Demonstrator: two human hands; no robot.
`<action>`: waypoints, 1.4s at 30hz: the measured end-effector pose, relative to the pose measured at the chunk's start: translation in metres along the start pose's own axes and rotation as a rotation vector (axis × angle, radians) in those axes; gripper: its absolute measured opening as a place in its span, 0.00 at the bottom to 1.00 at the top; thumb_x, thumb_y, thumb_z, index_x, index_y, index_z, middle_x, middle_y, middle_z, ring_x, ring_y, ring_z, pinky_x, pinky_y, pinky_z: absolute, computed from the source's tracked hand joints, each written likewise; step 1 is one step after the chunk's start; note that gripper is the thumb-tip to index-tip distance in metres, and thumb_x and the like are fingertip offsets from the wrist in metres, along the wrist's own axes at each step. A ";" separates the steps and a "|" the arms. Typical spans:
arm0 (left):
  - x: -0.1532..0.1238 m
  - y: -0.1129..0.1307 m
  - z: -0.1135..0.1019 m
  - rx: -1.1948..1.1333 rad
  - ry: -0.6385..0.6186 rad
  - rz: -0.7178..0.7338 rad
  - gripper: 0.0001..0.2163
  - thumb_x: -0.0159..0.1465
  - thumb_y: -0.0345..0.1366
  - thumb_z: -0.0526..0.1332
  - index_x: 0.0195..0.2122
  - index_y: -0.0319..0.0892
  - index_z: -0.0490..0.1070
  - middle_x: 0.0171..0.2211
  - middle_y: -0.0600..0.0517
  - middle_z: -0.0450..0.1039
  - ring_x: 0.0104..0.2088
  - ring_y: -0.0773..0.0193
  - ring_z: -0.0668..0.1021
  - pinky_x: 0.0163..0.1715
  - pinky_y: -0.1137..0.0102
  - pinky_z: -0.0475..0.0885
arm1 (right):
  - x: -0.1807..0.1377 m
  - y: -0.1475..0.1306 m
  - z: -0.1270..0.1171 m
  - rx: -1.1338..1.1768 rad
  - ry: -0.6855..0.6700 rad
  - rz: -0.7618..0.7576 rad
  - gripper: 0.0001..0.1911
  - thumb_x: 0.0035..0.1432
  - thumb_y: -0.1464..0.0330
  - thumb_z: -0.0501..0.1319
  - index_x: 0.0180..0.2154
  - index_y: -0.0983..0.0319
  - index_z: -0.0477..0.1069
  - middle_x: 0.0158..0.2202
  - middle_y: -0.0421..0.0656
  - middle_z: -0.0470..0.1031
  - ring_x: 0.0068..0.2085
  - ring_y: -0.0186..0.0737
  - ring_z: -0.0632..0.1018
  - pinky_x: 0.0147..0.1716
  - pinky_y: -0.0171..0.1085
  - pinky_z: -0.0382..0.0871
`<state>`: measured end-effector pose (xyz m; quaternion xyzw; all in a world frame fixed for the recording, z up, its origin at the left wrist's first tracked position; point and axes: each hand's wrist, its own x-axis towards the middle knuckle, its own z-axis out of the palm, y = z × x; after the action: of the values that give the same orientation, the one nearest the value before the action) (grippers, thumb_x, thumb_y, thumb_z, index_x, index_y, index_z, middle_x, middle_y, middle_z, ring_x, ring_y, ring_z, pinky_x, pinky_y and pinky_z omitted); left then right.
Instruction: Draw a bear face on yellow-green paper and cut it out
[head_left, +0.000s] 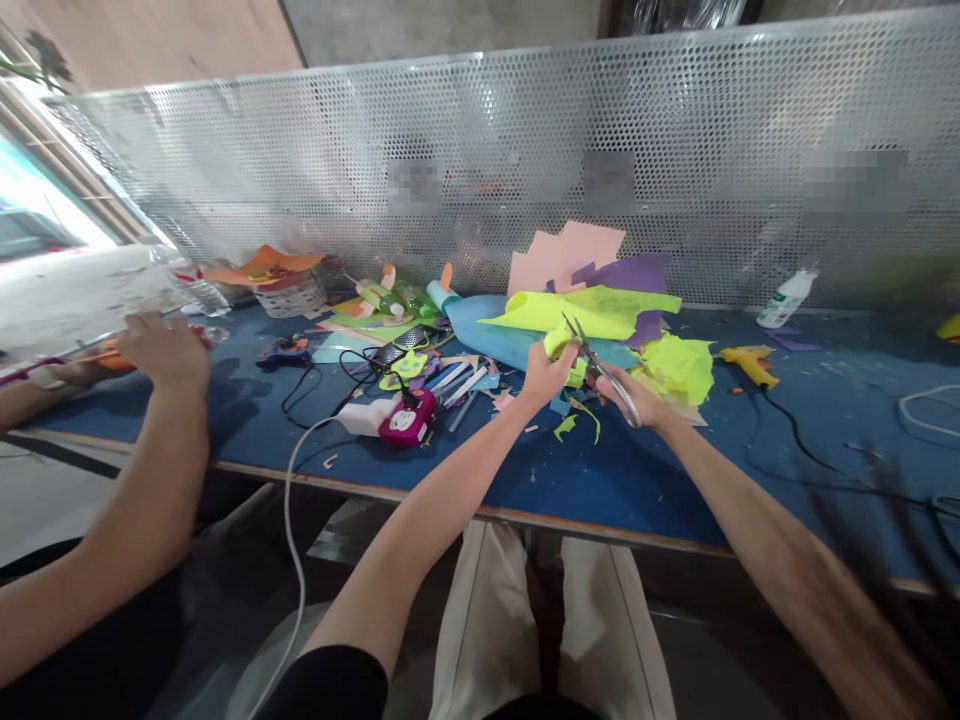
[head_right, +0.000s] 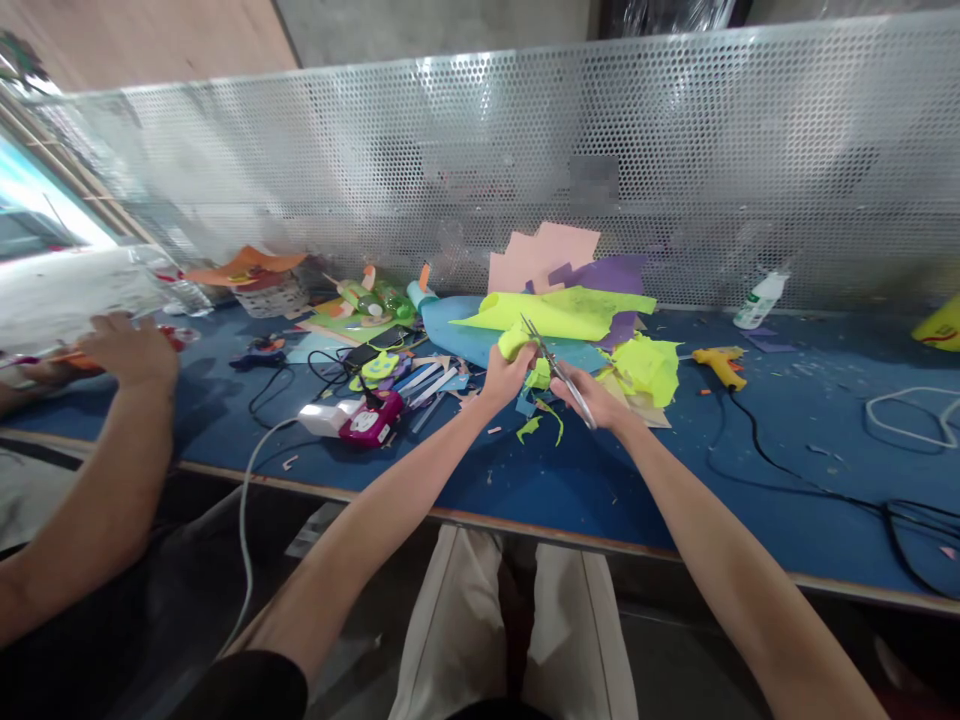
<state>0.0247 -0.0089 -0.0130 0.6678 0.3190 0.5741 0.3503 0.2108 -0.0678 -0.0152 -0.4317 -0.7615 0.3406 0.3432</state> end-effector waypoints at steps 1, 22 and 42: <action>0.000 -0.001 0.000 -0.014 -0.004 -0.009 0.17 0.66 0.44 0.60 0.24 0.41 0.66 0.20 0.56 0.63 0.23 0.70 0.66 0.26 0.71 0.62 | 0.000 -0.002 0.000 -0.004 0.002 0.005 0.26 0.67 0.42 0.55 0.37 0.59 0.62 0.28 0.38 0.66 0.27 0.36 0.66 0.26 0.37 0.63; 0.004 -0.005 -0.007 -0.037 -0.094 0.015 0.18 0.67 0.45 0.59 0.24 0.40 0.70 0.22 0.53 0.69 0.26 0.67 0.71 0.31 0.70 0.67 | -0.001 -0.002 0.004 0.028 0.059 -0.055 0.30 0.65 0.39 0.54 0.31 0.58 0.62 0.23 0.39 0.65 0.24 0.36 0.66 0.24 0.38 0.61; 0.004 -0.001 -0.007 -0.063 -0.303 -0.167 0.18 0.61 0.50 0.64 0.24 0.41 0.66 0.21 0.57 0.59 0.24 0.71 0.61 0.26 0.72 0.59 | 0.018 0.008 0.009 0.327 0.596 0.020 0.22 0.59 0.47 0.67 0.35 0.58 0.68 0.24 0.39 0.70 0.35 0.44 0.80 0.37 0.41 0.74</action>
<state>0.0179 -0.0040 -0.0109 0.7065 0.2987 0.4454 0.4618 0.1994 -0.0505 -0.0219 -0.4588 -0.5587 0.3204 0.6121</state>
